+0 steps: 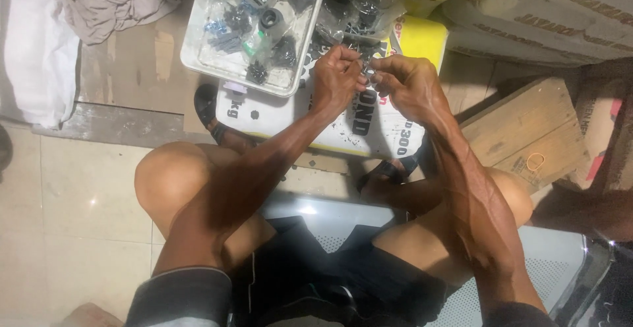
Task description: The person sits on a low stool and sorts small metal fasteners from a plastic bag into a white plastic container. They pick up fasteners by hand, separate them, and place them into the container.
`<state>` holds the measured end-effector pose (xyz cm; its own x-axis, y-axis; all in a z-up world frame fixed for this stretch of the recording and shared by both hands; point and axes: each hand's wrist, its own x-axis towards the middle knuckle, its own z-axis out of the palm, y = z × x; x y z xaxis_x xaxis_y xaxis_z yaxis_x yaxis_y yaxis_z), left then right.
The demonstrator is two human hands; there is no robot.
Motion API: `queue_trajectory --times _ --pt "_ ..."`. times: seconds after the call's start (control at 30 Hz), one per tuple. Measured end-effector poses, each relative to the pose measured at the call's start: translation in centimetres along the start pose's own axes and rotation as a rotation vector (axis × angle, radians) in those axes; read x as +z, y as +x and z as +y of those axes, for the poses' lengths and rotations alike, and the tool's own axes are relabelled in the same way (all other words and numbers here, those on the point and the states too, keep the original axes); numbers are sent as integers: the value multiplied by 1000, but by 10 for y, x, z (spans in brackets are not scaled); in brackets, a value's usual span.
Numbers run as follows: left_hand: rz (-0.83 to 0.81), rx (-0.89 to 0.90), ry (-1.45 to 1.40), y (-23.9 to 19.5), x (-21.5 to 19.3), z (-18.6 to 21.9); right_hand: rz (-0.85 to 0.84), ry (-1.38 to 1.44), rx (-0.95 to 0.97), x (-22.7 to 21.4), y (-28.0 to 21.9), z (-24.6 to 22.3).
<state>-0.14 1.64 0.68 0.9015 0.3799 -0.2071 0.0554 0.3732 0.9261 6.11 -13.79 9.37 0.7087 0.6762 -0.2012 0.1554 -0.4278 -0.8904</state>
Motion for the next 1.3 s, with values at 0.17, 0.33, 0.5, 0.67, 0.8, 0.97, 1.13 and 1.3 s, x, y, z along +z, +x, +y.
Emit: queue_trajectory --times 0.17,0.33,0.5,0.67,0.8,0.97,1.13,1.3 --pt "-56 80 237 -4 5 -17 58 -44 87 9 4 11" --pt "49 88 392 13 8 -9 151 -52 -21 18 26 17" --pt "-71 -39 94 29 -9 -40 162 -282 -284 22 36 53" --pt "140 -367 390 -9 -2 -9 111 -524 -301 57 61 104" --pt "159 -407 468 -20 -18 -43 73 -670 -387 78 76 137" --pt "106 -398 622 -12 -23 -44 159 -593 -203 40 69 97" --pt "117 -379 634 -12 -27 -52 112 -626 46 26 75 176" --pt "193 -352 683 -16 -40 -83 156 -545 114 57 72 202"
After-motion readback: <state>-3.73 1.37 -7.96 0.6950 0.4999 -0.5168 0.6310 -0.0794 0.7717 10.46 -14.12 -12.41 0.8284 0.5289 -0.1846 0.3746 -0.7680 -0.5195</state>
